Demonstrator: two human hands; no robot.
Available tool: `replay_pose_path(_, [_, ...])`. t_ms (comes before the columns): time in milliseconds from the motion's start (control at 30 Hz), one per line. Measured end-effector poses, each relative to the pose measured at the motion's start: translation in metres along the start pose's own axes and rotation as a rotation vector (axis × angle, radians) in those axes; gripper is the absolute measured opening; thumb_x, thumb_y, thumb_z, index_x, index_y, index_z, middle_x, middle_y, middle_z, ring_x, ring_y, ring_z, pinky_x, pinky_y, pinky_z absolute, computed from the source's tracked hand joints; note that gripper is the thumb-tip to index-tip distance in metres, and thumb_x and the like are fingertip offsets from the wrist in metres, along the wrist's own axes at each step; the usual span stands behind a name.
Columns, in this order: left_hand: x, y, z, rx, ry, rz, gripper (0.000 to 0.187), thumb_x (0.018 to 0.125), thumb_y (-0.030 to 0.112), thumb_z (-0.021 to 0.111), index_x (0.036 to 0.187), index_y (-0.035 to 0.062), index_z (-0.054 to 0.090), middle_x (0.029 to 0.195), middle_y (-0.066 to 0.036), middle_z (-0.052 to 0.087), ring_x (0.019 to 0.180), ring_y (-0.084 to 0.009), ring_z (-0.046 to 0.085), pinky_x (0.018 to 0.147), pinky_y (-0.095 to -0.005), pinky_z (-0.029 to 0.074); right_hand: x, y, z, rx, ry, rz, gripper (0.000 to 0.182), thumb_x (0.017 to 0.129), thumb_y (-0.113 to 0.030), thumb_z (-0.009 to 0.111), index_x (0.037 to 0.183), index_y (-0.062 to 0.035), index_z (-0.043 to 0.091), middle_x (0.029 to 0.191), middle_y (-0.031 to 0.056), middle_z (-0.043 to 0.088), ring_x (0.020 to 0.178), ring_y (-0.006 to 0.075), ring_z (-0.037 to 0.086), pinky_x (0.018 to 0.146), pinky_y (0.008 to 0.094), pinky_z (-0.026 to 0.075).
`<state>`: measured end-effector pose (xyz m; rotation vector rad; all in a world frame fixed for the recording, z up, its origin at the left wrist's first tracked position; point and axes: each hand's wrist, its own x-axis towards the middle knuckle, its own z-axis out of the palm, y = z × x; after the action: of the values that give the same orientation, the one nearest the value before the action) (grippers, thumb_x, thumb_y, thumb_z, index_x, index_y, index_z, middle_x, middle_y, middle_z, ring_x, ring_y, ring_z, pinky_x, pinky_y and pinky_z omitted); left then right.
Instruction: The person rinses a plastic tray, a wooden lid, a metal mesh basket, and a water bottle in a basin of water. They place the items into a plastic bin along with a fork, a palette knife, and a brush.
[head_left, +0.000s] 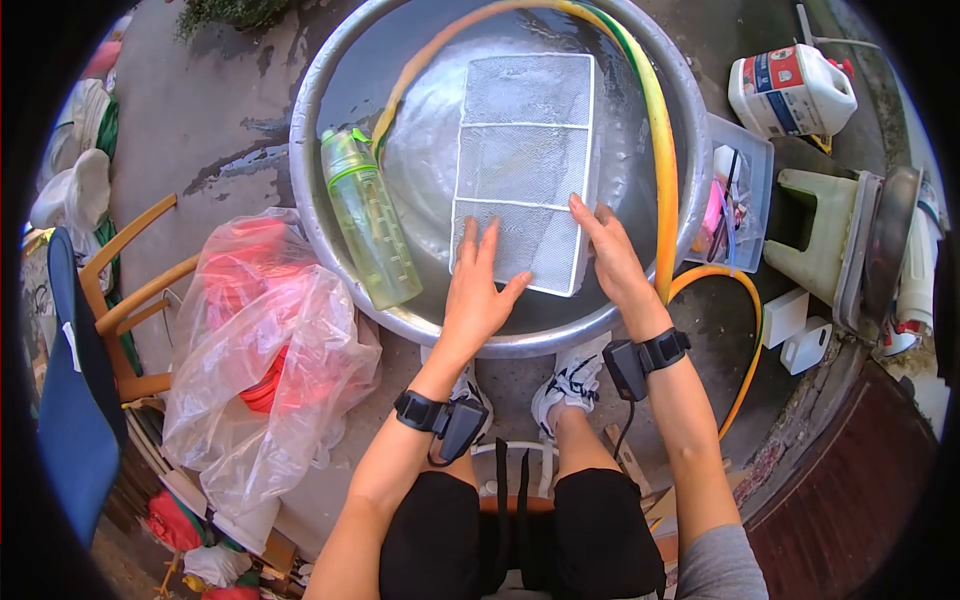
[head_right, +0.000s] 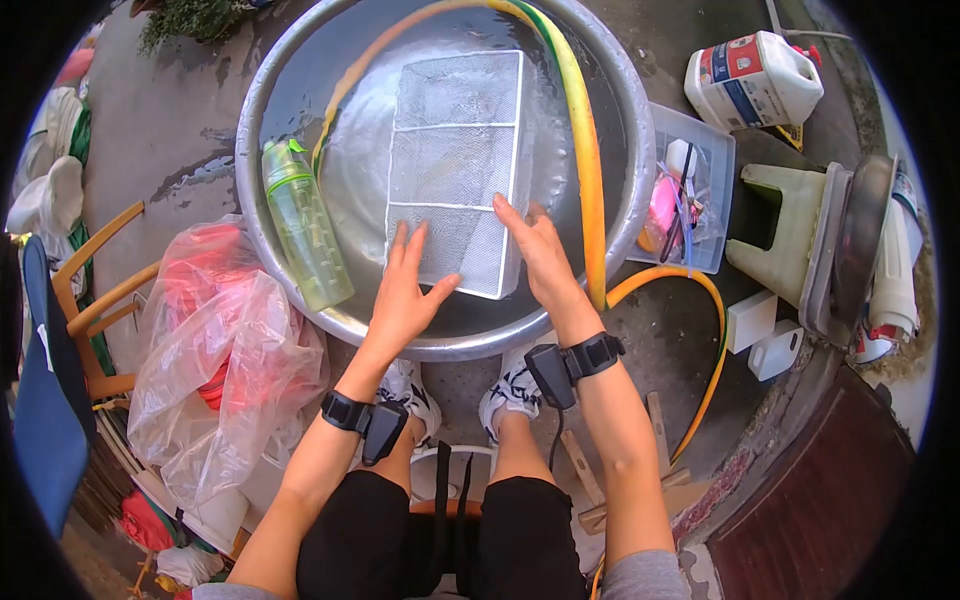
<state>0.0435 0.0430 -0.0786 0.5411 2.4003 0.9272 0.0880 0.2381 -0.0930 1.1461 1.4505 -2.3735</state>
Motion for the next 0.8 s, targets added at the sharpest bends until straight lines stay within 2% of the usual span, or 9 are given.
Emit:
replay_pose_path(67, [0.000, -0.001, 0.001, -0.023, -0.002, -0.005, 0.078, 0.077, 0.025, 0.073, 0.141, 0.0062, 0.032, 0.143, -0.032, 0.026, 0.129, -0.0469, 0.034, 0.102, -0.0471, 0.036, -0.001, 0.000, -0.002, -0.036, -0.030, 0.018, 0.061, 0.091, -0.043, 0.057, 0.127, 0.0044, 0.044, 0.125, 0.0143, 0.053, 0.115, 0.0201, 0.051, 0.098, 0.0323, 0.036])
replay_pose_path(233, [0.001, 0.002, -0.001, -0.080, -0.073, -0.067, 0.083, 0.079, 0.038, 0.071, 0.142, 0.0037, 0.031, 0.142, -0.034, 0.028, 0.134, -0.0440, 0.030, 0.106, -0.0445, 0.032, -0.001, 0.006, -0.005, 0.150, -0.068, 0.165, 0.051, 0.097, -0.031, 0.049, 0.133, 0.0047, 0.040, 0.127, 0.0132, 0.053, 0.116, 0.0220, 0.051, 0.101, 0.0341, 0.035])
replay_pose_path(367, [0.003, 0.008, -0.006, -0.095, -0.084, -0.062, 0.085, 0.079, 0.039, 0.072, 0.142, 0.0020, 0.029, 0.143, -0.033, 0.028, 0.135, -0.0427, 0.029, 0.107, -0.0438, 0.031, 0.003, 0.019, -0.008, 0.086, -0.023, 0.156, 0.045, 0.099, -0.030, 0.045, 0.134, -0.0016, 0.042, 0.128, 0.0103, 0.053, 0.116, 0.0195, 0.051, 0.100, 0.0340, 0.035])
replay_pose_path(467, [0.006, 0.015, -0.013, -0.122, -0.070, -0.042, 0.087, 0.079, 0.040, 0.072, 0.143, 0.0012, 0.028, 0.143, -0.030, 0.030, 0.135, -0.0395, 0.030, 0.108, -0.0426, 0.030, -0.008, 0.003, 0.003, 0.104, -0.167, 0.093, 0.046, 0.098, -0.021, 0.045, 0.138, 0.0003, 0.038, 0.127, 0.0109, 0.055, 0.114, 0.0182, 0.053, 0.098, 0.0331, 0.037])
replay_pose_path(567, [0.010, 0.021, -0.021, -0.227, -0.053, -0.096, 0.093, 0.076, 0.038, 0.075, 0.144, 0.0006, 0.022, 0.142, -0.027, 0.034, 0.131, -0.0365, 0.037, 0.106, -0.0411, 0.034, -0.015, -0.011, 0.022, 0.095, -0.278, 0.001, 0.049, 0.101, -0.027, 0.040, 0.142, -0.0023, 0.034, 0.129, 0.0112, 0.054, 0.115, 0.0176, 0.053, 0.098, 0.0330, 0.038])
replay_pose_path(633, [0.013, 0.021, -0.022, -0.435, -0.020, -0.095, 0.105, 0.070, 0.036, 0.080, 0.145, -0.0005, 0.015, 0.139, -0.027, 0.036, 0.126, -0.0383, 0.042, 0.101, -0.0426, 0.039, -0.020, -0.019, 0.037, 0.210, -0.343, 0.014, 0.057, 0.102, -0.041, 0.031, 0.143, -0.0018, 0.031, 0.132, 0.0108, 0.052, 0.116, 0.0188, 0.052, 0.098, 0.0335, 0.037])
replay_pose_path(667, [0.013, 0.022, -0.024, -0.434, -0.021, -0.095, 0.105, 0.070, 0.036, 0.080, 0.145, -0.0005, 0.015, 0.139, -0.027, 0.036, 0.126, -0.0383, 0.042, 0.101, -0.0426, 0.039, -0.021, -0.021, 0.044, 0.211, -0.377, 0.012, 0.068, 0.099, -0.053, 0.022, 0.145, -0.0017, 0.028, 0.139, 0.0118, 0.045, 0.123, 0.0210, 0.047, 0.103, 0.0355, 0.034])
replay_pose_path(700, [0.012, 0.025, -0.026, -0.416, 0.027, -0.088, 0.109, 0.069, 0.035, 0.081, 0.145, 0.0005, 0.012, 0.138, -0.027, 0.037, 0.125, -0.0378, 0.044, 0.099, -0.0421, 0.041, -0.022, -0.021, 0.050, 0.212, -0.378, 0.012, 0.068, 0.099, -0.053, 0.022, 0.145, -0.0017, 0.028, 0.139, 0.0118, 0.045, 0.123, 0.0210, 0.047, 0.103, 0.0355, 0.034])
replay_pose_path(800, [0.009, 0.037, -0.035, -0.321, 0.102, -0.113, 0.115, 0.066, 0.033, 0.083, 0.146, 0.0014, 0.006, 0.136, -0.026, 0.039, 0.123, -0.0368, 0.046, 0.097, -0.0411, 0.043, -0.030, -0.027, 0.064, 0.410, -0.439, 0.021, 0.077, 0.096, -0.059, 0.021, 0.146, -0.0005, 0.022, 0.147, 0.0135, 0.031, 0.135, 0.0239, 0.032, 0.112, 0.0376, 0.024])
